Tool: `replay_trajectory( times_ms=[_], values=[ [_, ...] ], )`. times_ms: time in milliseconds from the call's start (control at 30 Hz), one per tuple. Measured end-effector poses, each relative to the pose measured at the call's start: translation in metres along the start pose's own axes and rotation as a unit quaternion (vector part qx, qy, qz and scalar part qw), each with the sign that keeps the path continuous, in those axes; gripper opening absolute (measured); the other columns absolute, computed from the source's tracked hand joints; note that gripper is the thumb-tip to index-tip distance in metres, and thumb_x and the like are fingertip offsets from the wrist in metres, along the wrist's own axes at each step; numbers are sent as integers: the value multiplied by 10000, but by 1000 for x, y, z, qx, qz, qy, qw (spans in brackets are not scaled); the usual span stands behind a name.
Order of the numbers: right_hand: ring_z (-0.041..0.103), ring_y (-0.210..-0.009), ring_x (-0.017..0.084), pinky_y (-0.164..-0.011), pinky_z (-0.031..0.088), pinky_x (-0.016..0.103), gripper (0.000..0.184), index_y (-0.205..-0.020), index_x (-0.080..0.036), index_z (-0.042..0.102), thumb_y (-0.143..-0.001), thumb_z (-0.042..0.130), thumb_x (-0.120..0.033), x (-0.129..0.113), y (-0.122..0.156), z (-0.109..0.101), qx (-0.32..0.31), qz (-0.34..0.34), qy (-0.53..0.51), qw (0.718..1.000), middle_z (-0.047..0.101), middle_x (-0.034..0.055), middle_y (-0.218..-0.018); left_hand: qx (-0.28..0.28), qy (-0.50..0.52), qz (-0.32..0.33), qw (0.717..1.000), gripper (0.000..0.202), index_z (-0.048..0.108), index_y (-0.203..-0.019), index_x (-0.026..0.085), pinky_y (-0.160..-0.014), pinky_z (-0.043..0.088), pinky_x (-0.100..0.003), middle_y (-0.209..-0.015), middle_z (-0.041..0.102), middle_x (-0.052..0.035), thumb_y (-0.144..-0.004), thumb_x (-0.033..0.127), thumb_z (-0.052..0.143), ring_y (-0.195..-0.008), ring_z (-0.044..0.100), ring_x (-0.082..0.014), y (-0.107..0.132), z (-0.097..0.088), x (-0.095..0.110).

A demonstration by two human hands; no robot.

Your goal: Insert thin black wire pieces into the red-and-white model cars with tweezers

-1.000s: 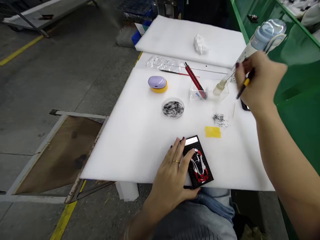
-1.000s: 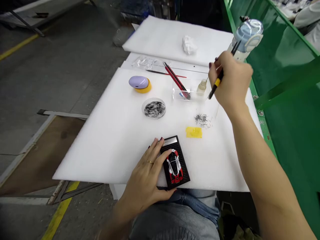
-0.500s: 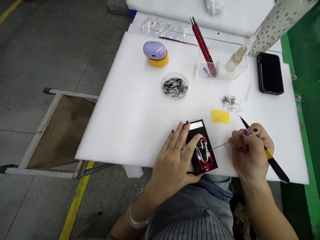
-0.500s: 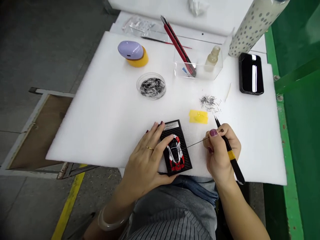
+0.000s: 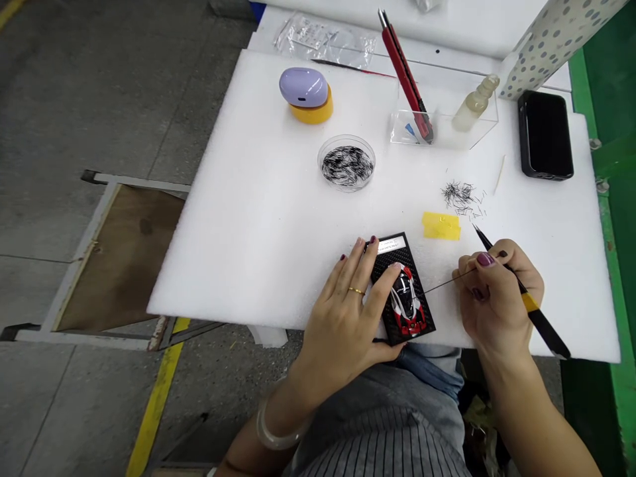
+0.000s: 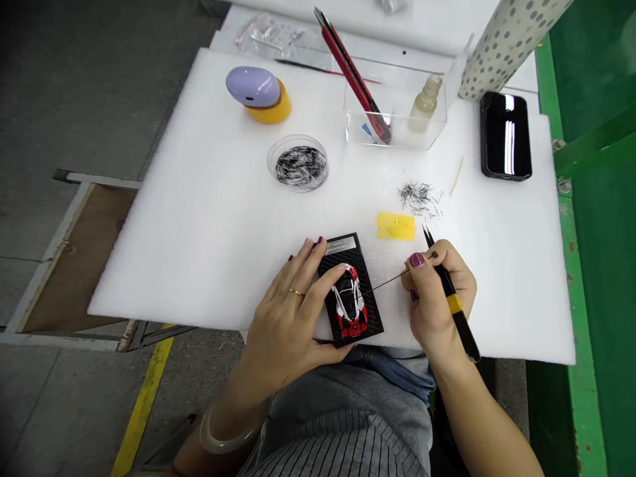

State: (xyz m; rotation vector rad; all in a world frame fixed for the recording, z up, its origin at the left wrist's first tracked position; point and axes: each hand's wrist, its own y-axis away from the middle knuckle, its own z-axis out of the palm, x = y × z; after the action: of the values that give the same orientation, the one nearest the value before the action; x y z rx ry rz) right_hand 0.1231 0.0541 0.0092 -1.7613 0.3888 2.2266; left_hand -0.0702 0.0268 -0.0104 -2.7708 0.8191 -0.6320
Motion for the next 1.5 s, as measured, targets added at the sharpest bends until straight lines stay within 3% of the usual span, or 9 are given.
replay_trajectory(
  times_ms=[167, 300, 467, 833, 967, 1067, 1133, 1267, 1500],
  values=[
    [223, -426, 77, -420, 213, 225, 361, -652, -229, 451, -803, 777, -260, -2, 1, 0, 1, -4, -23, 1000, 299, -96, -472, 7, 4, 3, 1000, 885, 456, -1434, 114, -1154, 460, -556, -1558, 467, -243, -752, 564, 798, -1496, 391, -417, 1, 0, -1],
    [344, -419, 98, -429, 271, 268, 301, -681, -238, 518, -835, 767, -305, -19, -15, -6, 9, -103, 80, 991, 498, -47, -552, 28, 16, 20, 999, 843, 480, -1424, 100, -1141, 492, -543, -1436, 586, -214, -781, 551, 788, -1449, 459, -408, 1, 1, -3],
    [440, -538, 155, -557, 280, 352, 227, -751, -247, 571, -923, 682, -344, -66, -82, 0, 76, -438, 316, 838, 502, -12, -623, 72, 44, 50, 995, 867, 479, -1420, 73, -1092, 551, -537, -1349, 652, -219, -806, 627, 737, -1392, 532, -403, 1, 1, -6],
    [442, -604, 151, -678, 348, 322, 217, -811, -287, 561, -939, 694, -401, -74, -168, 28, -26, -327, 457, 827, 532, -39, -588, 264, 205, 18, 942, 376, 609, -1015, 149, -926, 657, -369, -990, 699, -94, -878, 473, 745, -1093, 714, -239, 5, 1, 6],
    [445, -541, 136, -590, 338, 318, 315, -918, -232, 667, -983, 597, -532, -67, -134, 14, -73, -330, 366, 867, 545, -29, -599, 276, 219, 30, 935, 376, 636, -964, 119, -913, 659, -354, -977, 691, -84, -866, 459, 762, -1072, 714, -232, 0, 2, 8],
    [573, -634, 172, -582, 436, 322, 561, -1122, -260, 696, -1006, 366, -699, -62, -81, -1, -223, -210, 246, 920, 635, 2, -694, 282, 231, 31, 931, 394, 641, -939, 117, -915, 652, -336, -953, 688, -72, -860, 485, 760, -1063, 712, -216, -4, 4, 9],
    [671, -818, 188, -694, 535, 327, 429, -1214, -296, 683, -989, 520, -623, -58, -44, -9, -259, -166, 243, 920, 713, 25, -903, 284, 230, 33, 930, 401, 640, -917, 119, -906, 650, -328, -928, 687, -63, -857, 498, 759, -1053, 711, -208, -4, 5, 9],
    [680, -825, 183, -674, 558, 306, 221, -1107, -281, 747, -931, 683, -164, -46, 14, -16, -240, -159, 262, 921, 723, 28, -913, 250, 180, 54, 950, 339, 659, -908, 128, -866, 640, -318, -895, 707, -45, -864, 444, 773, -1031, 713, -202, 1, 9, 9],
    [701, -819, 235, -612, 576, 362, 195, -1011, -224, 740, -929, 595, -123, -13, 66, -9, -84, -229, 322, 915, 715, 68, -899, 188, 103, 91, 972, 130, 682, -954, 157, -890, 594, -322, -937, 739, -32, -938, 284, 702, -1050, 713, -190, 9, 15, 7]
  ],
)
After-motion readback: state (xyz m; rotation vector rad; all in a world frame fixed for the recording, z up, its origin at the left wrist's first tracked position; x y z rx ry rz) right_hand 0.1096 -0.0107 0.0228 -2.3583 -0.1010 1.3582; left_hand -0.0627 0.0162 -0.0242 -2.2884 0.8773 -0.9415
